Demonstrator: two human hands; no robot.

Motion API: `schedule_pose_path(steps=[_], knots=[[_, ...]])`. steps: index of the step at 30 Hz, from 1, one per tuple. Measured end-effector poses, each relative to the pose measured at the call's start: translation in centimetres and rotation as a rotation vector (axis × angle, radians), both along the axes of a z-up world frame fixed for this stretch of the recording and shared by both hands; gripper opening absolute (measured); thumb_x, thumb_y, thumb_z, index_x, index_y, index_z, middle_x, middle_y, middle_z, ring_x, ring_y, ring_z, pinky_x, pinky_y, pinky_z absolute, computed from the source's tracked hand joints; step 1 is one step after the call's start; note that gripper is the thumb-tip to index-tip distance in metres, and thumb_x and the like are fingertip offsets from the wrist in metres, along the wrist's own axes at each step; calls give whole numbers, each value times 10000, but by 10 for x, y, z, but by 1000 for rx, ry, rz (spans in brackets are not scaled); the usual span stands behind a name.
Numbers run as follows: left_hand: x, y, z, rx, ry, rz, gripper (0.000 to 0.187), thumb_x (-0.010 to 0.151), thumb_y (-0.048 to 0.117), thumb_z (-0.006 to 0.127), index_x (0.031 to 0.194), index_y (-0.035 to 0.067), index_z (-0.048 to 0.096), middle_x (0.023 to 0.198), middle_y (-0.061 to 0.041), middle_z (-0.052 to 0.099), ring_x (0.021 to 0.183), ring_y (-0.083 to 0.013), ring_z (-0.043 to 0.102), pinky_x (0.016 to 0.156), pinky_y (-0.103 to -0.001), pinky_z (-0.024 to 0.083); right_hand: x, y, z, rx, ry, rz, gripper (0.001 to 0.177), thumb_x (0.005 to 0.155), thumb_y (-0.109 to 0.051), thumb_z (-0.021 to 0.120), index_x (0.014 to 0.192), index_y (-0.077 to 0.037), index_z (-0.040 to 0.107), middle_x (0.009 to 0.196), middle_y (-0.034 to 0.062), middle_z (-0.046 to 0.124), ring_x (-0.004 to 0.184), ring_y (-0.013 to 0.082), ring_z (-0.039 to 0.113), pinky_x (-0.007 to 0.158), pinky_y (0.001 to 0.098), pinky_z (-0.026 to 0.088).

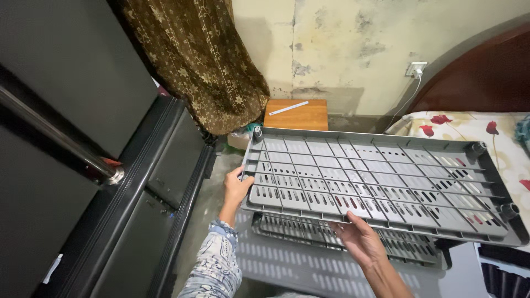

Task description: The person assembles a plastic storage rack in a bedroom. They pick black cylindrical leg tubes from a tray, join the tube segments, and push them onto the corner posts of gray perforated shelves, then lift and stack additional shelf trays onto the posts to build up the rack.

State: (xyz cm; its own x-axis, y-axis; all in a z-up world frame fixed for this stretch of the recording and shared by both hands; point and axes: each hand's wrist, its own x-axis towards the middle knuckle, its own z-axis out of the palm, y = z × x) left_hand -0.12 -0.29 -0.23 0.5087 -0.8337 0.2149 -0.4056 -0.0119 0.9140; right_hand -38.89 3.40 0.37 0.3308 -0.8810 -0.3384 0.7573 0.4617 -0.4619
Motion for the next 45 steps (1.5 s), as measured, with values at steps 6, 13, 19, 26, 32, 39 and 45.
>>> schedule_pose_path(steps=[6, 13, 19, 26, 32, 39, 45], knots=[[-5, 2, 8, 79, 41, -2, 524, 683, 175, 737, 1192, 51, 749, 879, -116, 800, 755, -172, 733, 736, -319, 578, 1, 2, 3, -6, 63, -34, 329, 870, -70, 649, 1198, -73, 632, 1195, 94, 701, 1187, 258, 613, 1096, 583, 415], [-5, 6, 10, 93, 10, 5, 518, 692, 217, 747, 1188, 66, 745, 896, -127, 801, 803, -204, 760, 760, -340, 579, 4, 0, 15, -7, 119, 23, 362, 897, -106, 679, 1247, -60, 604, 1247, 118, 678, 1210, 264, 617, 1090, 572, 424], [-1, 0, 0, 89, -37, -2, 488, 700, 238, 758, 1159, 73, 749, 908, -140, 796, 809, -222, 765, 766, -346, 583, 13, 9, 26, 71, 76, 105, 473, 853, -275, 714, 1243, -38, 591, 1230, 168, 687, 1139, 332, 647, 970, 533, 518], [6, -4, -14, 62, -1, -45, 471, 696, 220, 754, 1143, 72, 760, 912, -111, 803, 815, -182, 760, 769, -330, 582, 48, 51, 47, -748, 1036, 559, 360, 890, -252, 760, 1191, -58, 723, 1102, 129, 787, 932, 272, 734, 780, 381, 625], [7, -8, -24, 26, 190, -126, 504, 714, 158, 812, 1202, 54, 743, 936, -53, 793, 803, -112, 715, 751, -289, 582, 112, 15, 98, -1808, 1464, 309, 514, 811, -212, 795, 1272, -103, 595, 1358, 162, 588, 1237, 379, 566, 1045, 481, 459], [15, -10, -39, -34, 339, -288, 455, 828, 176, 823, 1236, 12, 709, 1019, -59, 767, 862, -103, 675, 767, -283, 560, 177, -1, 94, -1841, 1855, 450, 911, 687, -157, 796, 1508, -93, 406, 1549, 259, 382, 1403, 453, 349, 1092, 631, 285], [44, -10, -101, 114, 555, -204, 365, 1002, 200, 532, 1196, -14, 755, 1040, -71, 776, 918, -136, 701, 786, -304, 535, 186, -4, 74, -1841, 1986, 397, 846, 748, -34, 682, 1532, -120, 375, 1513, 241, 411, 1410, 435, 365, 1091, 607, 309]])
